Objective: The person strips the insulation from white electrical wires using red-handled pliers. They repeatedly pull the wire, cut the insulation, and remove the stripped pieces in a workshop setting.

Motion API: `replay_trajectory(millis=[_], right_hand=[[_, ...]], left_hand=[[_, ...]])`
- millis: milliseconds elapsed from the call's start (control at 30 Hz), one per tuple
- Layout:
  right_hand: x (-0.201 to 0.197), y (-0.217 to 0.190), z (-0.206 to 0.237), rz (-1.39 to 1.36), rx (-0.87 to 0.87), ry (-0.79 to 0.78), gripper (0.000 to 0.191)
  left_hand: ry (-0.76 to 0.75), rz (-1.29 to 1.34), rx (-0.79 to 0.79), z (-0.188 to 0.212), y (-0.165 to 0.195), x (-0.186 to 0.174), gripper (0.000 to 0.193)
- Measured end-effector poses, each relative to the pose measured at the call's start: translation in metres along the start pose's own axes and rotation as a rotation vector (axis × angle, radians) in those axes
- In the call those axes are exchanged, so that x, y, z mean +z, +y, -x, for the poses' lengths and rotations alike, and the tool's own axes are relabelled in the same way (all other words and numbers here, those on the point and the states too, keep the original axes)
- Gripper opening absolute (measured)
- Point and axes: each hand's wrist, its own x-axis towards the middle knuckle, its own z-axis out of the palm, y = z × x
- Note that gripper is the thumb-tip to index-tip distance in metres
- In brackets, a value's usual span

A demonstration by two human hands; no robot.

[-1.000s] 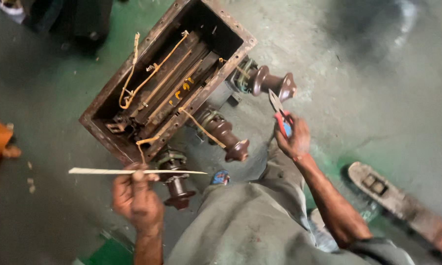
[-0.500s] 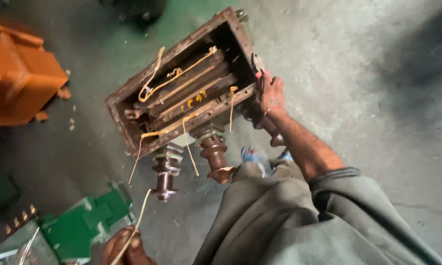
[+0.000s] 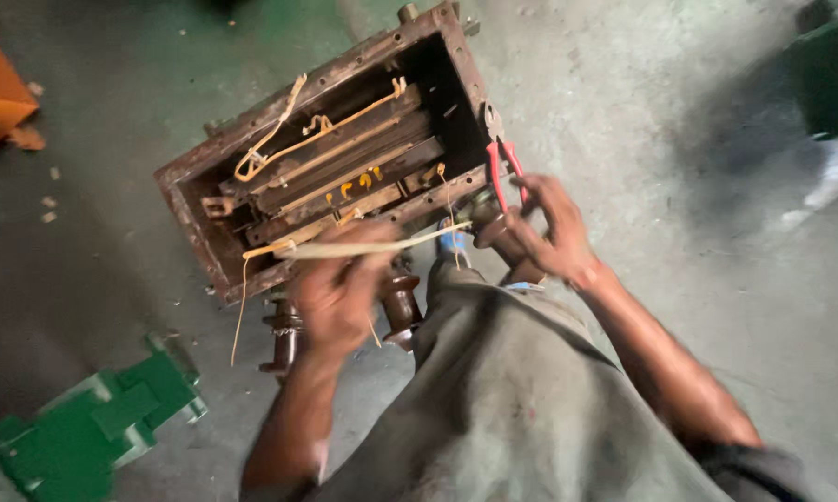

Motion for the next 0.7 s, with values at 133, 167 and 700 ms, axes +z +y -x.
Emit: replay_trajectory(millis=[133, 167, 700], right_hand=[[-0.016, -0.049, 0.004, -0.028, -0.062, -0.29, 0.051], [-0.011, -0.053, -0.001, -0.11, 0.123, -0.262, 0.039], [0.038, -0.046, 0.089, -0.235, 0.597, 0.503, 0.02]], left_hand=[[-0.441, 0.154, 0.333, -0.08, -0.023, 0.063, 0.021], [-0.53, 0.179, 0.342, -0.093, -0.031, 0.086, 0.021], [-0.604, -0.4, 0.006, -0.045, -0.321, 0.057, 0.1]])
